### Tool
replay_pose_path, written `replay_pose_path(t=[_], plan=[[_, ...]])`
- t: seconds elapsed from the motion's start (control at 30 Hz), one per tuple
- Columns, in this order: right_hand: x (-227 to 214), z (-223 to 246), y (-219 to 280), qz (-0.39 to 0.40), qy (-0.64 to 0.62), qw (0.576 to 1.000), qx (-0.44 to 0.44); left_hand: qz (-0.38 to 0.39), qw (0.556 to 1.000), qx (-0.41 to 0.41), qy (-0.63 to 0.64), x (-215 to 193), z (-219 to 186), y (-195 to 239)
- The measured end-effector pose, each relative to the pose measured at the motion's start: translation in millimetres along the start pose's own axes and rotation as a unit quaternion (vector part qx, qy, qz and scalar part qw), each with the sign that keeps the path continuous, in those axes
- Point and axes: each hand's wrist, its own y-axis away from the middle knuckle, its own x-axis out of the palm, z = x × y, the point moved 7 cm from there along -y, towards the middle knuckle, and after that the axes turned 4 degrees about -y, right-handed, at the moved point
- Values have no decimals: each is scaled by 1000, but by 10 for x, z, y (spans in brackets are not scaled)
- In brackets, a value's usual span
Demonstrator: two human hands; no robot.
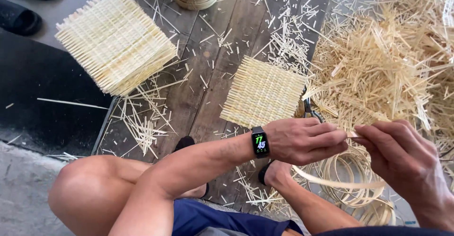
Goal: The person trims the edges of woven bamboo basket lids using shears. They repeatedly place a wooden template inside each lid, cut the overhanging bamboo strips, remove the template, and stack the finished lids.
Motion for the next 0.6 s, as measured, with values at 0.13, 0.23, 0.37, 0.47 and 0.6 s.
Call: replay_pose_path(t=[0.13,0.23,0.37,0.47,0.6], plan=[[173,38,-95,4,10,1000,-27,-25,998,-50,-29,-16,89,90],[292,180,-248,2,4,999,-53,-122,875,-382,272,46,482,170],[347,517,-454,-50,5,993,-105,35,496,-588,638,690,536,337],[482,577,-585,-63,-12,993,-103,52,476,-629,612,740,576,448],[747,542,-613,-92,-28,993,-63,25,444,-666,599,702,651,672]])
